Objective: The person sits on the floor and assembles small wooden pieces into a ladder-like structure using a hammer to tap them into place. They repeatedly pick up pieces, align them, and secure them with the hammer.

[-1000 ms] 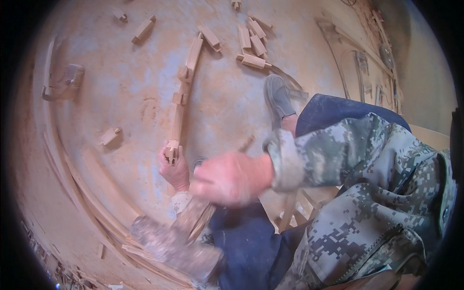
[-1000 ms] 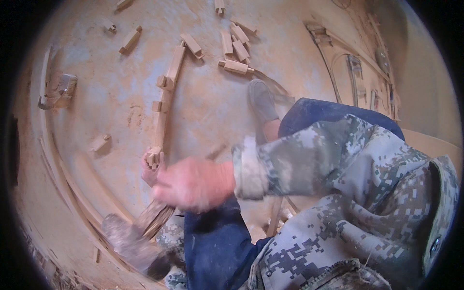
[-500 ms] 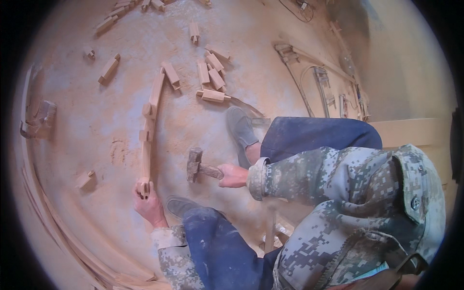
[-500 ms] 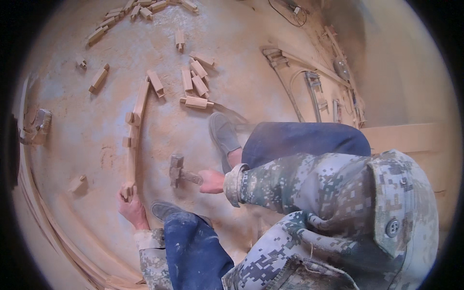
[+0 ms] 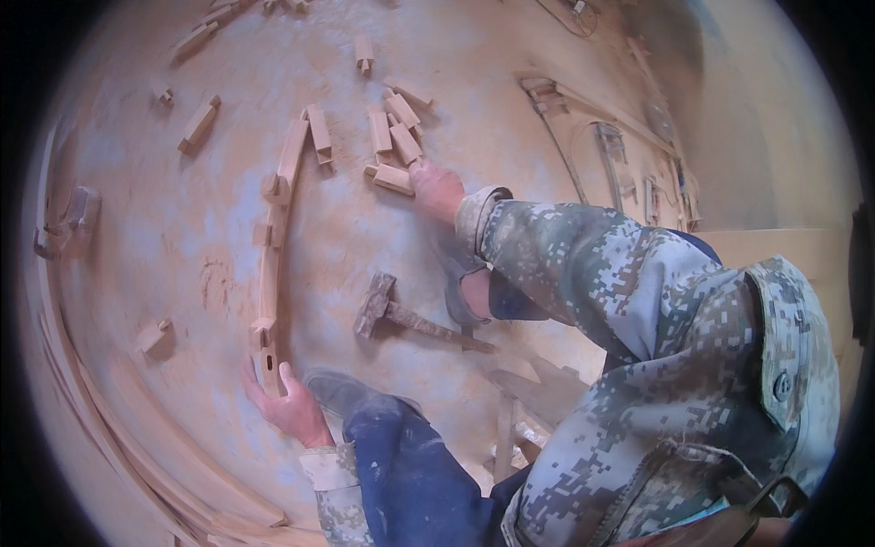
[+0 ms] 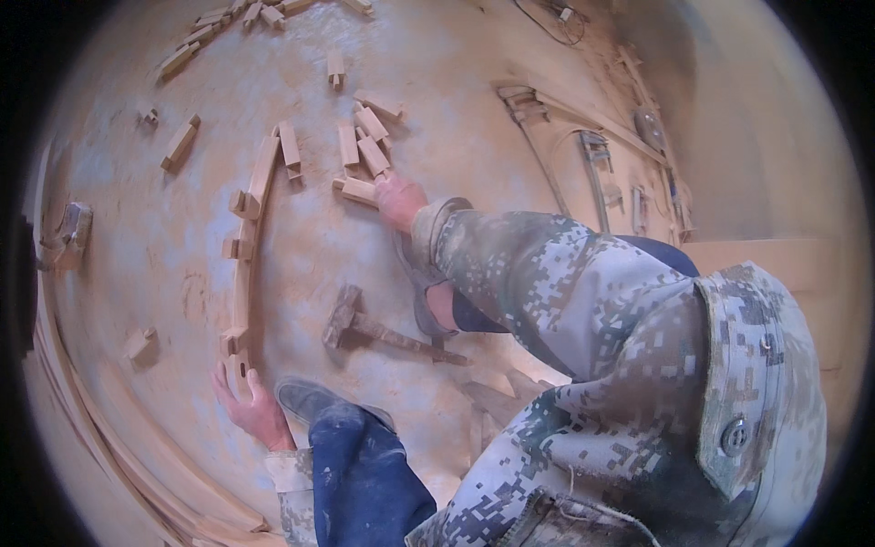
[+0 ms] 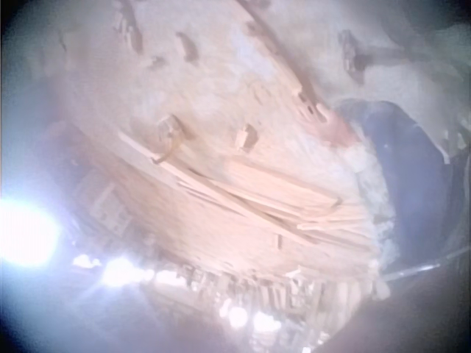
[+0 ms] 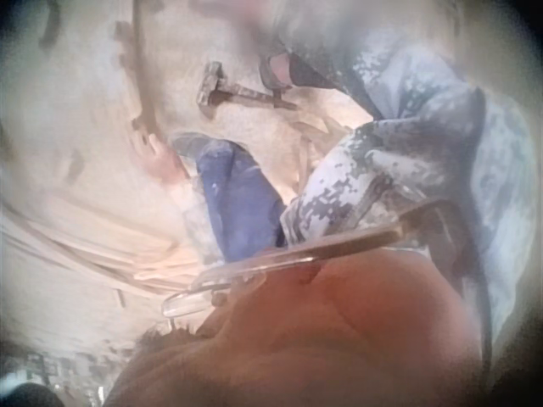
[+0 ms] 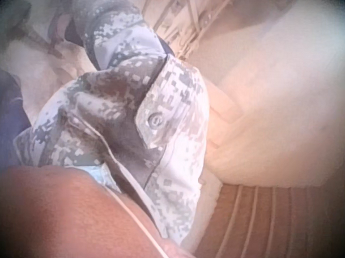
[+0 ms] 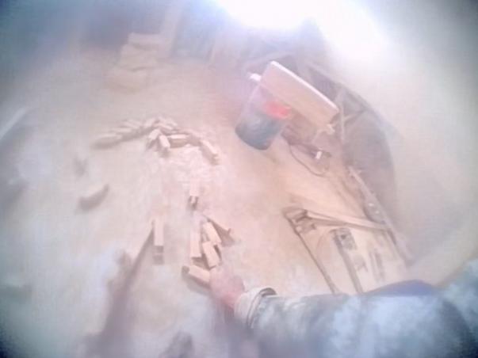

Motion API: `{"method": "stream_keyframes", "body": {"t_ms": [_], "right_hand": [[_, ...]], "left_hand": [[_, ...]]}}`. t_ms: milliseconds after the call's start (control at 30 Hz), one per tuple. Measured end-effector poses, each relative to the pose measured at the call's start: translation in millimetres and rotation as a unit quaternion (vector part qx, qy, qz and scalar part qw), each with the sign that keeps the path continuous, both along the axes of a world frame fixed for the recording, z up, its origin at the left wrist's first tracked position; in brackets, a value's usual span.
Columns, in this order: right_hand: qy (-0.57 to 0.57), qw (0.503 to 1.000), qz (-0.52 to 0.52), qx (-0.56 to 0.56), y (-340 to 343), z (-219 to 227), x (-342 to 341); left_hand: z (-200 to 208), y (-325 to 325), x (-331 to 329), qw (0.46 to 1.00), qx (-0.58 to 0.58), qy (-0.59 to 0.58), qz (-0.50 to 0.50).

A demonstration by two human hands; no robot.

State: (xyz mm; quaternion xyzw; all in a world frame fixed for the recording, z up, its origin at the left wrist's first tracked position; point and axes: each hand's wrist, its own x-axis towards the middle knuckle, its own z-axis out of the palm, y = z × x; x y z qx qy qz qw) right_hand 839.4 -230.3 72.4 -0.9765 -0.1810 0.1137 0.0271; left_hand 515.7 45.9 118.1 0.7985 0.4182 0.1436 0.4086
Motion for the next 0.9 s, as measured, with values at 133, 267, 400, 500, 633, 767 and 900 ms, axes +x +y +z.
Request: {"method": "stream_keyframes", "body": {"t_ms": [133,267,400,500,633,767,900], "right_hand": [[0.050,0.996,0.019,0.075,11,-5,-8],[0.382,0.867,-0.033,0.319,49,48,-79],[0.394,0.835,0.003,0.385,74,67,-162],[0.247,0.878,0.124,0.390,91,77,-203],[0.181,0.871,0.167,0.424,91,85,-215],[0.213,0.902,-0.013,0.376,59,45,-220],[0.154,0.962,-0.045,0.221,19,5,-221]], "left_hand": [[-1,-1,-9,0.988,-0.135,-0.057,0.041],[18,-2,11,0.913,-0.398,-0.093,0.016],[22,-21,22,0.829,-0.541,-0.139,-0.030],[18,-18,6,0.758,-0.613,-0.224,-0.001],[15,-14,-20,0.711,-0.629,-0.306,0.075],[3,-11,-39,0.716,-0.607,-0.333,0.088],[-6,1,-58,0.738,-0.568,-0.348,0.112]]}}
